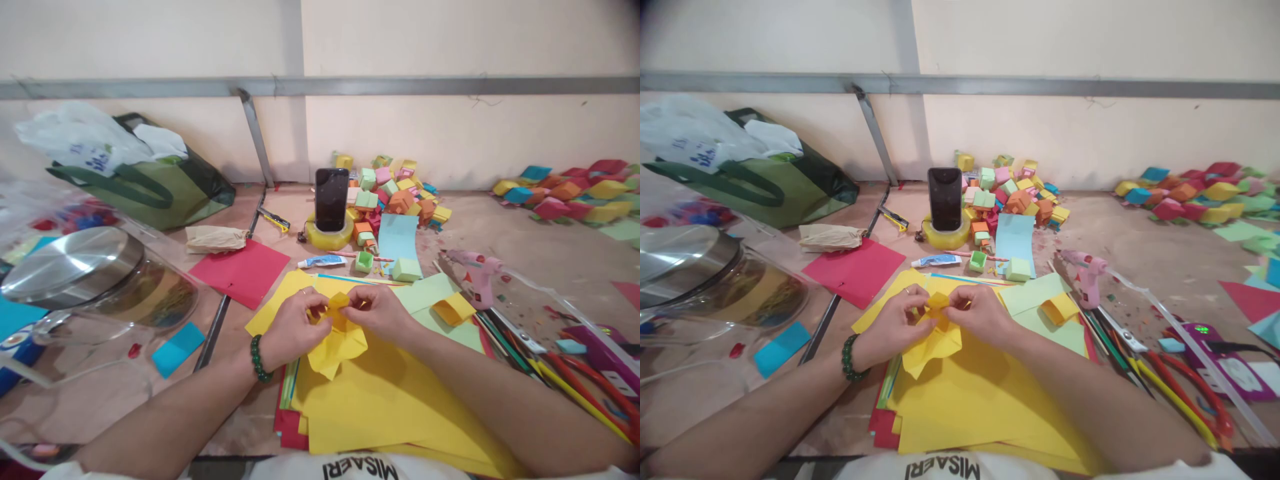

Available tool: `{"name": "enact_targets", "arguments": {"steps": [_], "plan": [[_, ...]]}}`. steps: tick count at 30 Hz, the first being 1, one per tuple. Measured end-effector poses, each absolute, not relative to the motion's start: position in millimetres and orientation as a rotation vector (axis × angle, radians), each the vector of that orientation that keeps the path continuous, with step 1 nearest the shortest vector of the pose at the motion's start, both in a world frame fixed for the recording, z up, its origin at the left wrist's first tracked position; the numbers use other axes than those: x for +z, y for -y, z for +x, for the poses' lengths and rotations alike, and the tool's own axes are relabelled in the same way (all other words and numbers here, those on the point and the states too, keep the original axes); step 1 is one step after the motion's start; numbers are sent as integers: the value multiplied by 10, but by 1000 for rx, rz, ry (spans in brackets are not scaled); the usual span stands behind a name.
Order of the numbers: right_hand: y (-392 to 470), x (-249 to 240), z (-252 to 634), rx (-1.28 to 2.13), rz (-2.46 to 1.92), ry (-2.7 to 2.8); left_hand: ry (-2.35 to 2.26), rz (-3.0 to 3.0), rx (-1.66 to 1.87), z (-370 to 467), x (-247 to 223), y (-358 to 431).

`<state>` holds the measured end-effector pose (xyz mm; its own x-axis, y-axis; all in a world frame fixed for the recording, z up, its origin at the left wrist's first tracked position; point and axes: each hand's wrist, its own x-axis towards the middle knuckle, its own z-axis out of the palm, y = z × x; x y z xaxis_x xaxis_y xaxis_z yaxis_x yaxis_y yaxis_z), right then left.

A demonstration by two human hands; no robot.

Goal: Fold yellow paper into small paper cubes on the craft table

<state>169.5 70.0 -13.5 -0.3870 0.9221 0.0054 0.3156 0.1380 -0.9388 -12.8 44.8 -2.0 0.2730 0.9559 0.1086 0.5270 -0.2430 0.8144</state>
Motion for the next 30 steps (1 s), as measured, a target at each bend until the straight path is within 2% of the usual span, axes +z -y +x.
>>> {"name": "enact_targets", "arguments": {"steps": [5, 9, 12, 16, 19, 26, 30], "plan": [[-691, -122, 1707, 1200, -1063, 1801, -1211, 1766, 740, -150, -52, -466], [-727, -33, 1753, 1404, -826, 1784, -1227, 1876, 767, -145, -63, -442], [-754, 8, 1763, 1509, -909, 1739, -1258, 2036, 806, -136, -53, -411], [-754, -50, 1741, 1470, -1057, 1765, -1260, 2156, 802, -136, -58, -385], [-742, -112, 1736, 1348, -1063, 1873, -1269, 2204, 799, -138, -78, -378], [-709, -133, 1759, 799, -877, 2174, -1281, 2043, 854, -111, -109, -391], [-706, -153, 1763, 597, -788, 2253, -1307, 1942, 738, -105, -92, -402]]}}
